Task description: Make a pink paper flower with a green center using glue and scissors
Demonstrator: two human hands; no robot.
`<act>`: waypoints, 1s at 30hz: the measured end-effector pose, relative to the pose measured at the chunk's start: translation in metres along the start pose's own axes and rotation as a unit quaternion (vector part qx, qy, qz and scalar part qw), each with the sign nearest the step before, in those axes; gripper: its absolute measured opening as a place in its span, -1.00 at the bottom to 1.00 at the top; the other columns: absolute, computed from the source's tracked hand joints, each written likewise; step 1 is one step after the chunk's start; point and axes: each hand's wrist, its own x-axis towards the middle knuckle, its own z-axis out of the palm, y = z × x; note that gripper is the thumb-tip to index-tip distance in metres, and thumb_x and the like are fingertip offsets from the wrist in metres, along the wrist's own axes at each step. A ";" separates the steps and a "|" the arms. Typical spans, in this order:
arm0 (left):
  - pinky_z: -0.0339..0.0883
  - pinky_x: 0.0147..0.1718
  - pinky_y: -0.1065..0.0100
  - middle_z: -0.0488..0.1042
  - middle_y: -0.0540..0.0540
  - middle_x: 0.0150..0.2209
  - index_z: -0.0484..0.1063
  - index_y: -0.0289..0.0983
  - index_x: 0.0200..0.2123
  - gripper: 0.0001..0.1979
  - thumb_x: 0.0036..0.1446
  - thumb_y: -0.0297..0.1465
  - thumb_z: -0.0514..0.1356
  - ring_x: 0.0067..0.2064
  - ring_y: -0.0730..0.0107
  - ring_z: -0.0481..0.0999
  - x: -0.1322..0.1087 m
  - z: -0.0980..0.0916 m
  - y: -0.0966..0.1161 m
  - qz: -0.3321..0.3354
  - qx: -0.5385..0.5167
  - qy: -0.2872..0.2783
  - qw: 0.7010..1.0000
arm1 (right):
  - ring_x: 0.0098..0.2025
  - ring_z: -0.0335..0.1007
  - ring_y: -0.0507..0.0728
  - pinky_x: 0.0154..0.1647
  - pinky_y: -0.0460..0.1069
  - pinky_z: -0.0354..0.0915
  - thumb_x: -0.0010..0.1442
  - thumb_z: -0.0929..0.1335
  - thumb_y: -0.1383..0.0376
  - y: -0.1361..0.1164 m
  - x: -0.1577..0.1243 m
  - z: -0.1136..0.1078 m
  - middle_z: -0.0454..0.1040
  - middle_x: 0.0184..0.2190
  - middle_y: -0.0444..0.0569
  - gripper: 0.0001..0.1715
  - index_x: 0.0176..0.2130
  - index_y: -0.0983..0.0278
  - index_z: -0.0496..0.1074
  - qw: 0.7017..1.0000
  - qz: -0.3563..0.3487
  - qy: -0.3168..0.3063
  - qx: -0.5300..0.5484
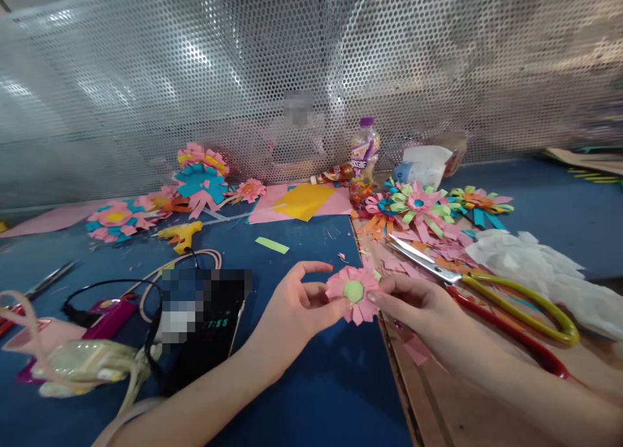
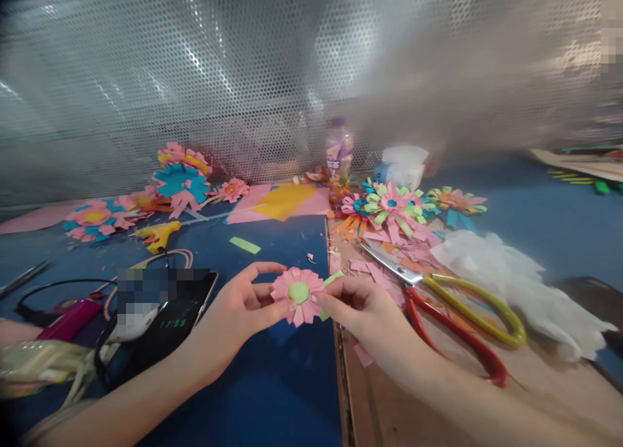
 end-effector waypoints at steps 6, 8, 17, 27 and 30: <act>0.28 -0.33 0.38 0.51 -0.05 -0.39 0.18 -0.25 -0.08 -0.50 -0.09 -0.38 0.30 -0.35 0.41 0.47 -0.002 0.001 0.000 0.010 -0.008 0.001 1.000 | -0.61 -0.08 -0.11 -0.64 -0.14 -0.14 -0.02 0.42 0.05 0.003 0.001 -0.003 0.13 -0.62 -0.24 -0.66 -0.44 0.27 0.38 1.000 0.024 -0.001 0.013; 0.25 -0.37 0.41 0.47 0.02 -0.47 0.19 -0.24 -0.09 -0.51 -0.09 -0.38 0.30 -0.41 0.45 0.44 -0.003 0.001 0.000 0.024 0.010 0.012 1.000 | -0.62 -0.11 -0.11 -0.63 -0.14 -0.15 -0.03 0.43 0.06 0.005 0.001 -0.004 0.11 -0.62 -0.25 -0.66 -0.42 0.26 0.37 0.999 0.040 -0.013 0.032; 0.24 -0.35 0.37 0.50 0.00 -0.41 0.18 -0.18 -0.04 -0.45 -0.11 -0.28 0.31 -0.36 0.39 0.44 -0.009 0.001 -0.001 0.083 0.048 0.016 0.995 | -0.61 -0.10 -0.12 -0.63 -0.14 -0.14 0.01 0.43 0.10 0.013 0.002 -0.005 0.11 -0.60 -0.25 -0.71 -0.37 0.26 0.38 0.997 0.035 -0.045 0.054; 0.22 -0.34 0.37 0.48 0.04 -0.44 0.18 -0.16 0.00 -0.43 -0.09 -0.31 0.30 -0.39 0.42 0.39 -0.011 -0.001 -0.005 0.118 0.112 0.027 0.986 | -0.45 0.30 0.03 -0.39 -0.04 0.28 -0.08 0.47 0.14 0.007 0.000 -0.007 0.40 -0.46 -0.10 -0.69 -0.29 0.16 0.46 0.992 0.040 -0.014 0.117; 0.23 -0.33 0.37 0.46 0.04 -0.46 0.17 -0.16 0.01 -0.42 -0.09 -0.31 0.30 -0.40 0.42 0.38 -0.012 0.000 -0.005 0.118 0.111 0.019 0.987 | -0.42 0.31 0.05 -0.34 -0.02 0.28 -0.03 0.45 0.16 0.008 0.000 -0.009 0.44 -0.39 -0.07 -0.76 -0.31 0.17 0.48 0.992 0.026 -0.026 0.120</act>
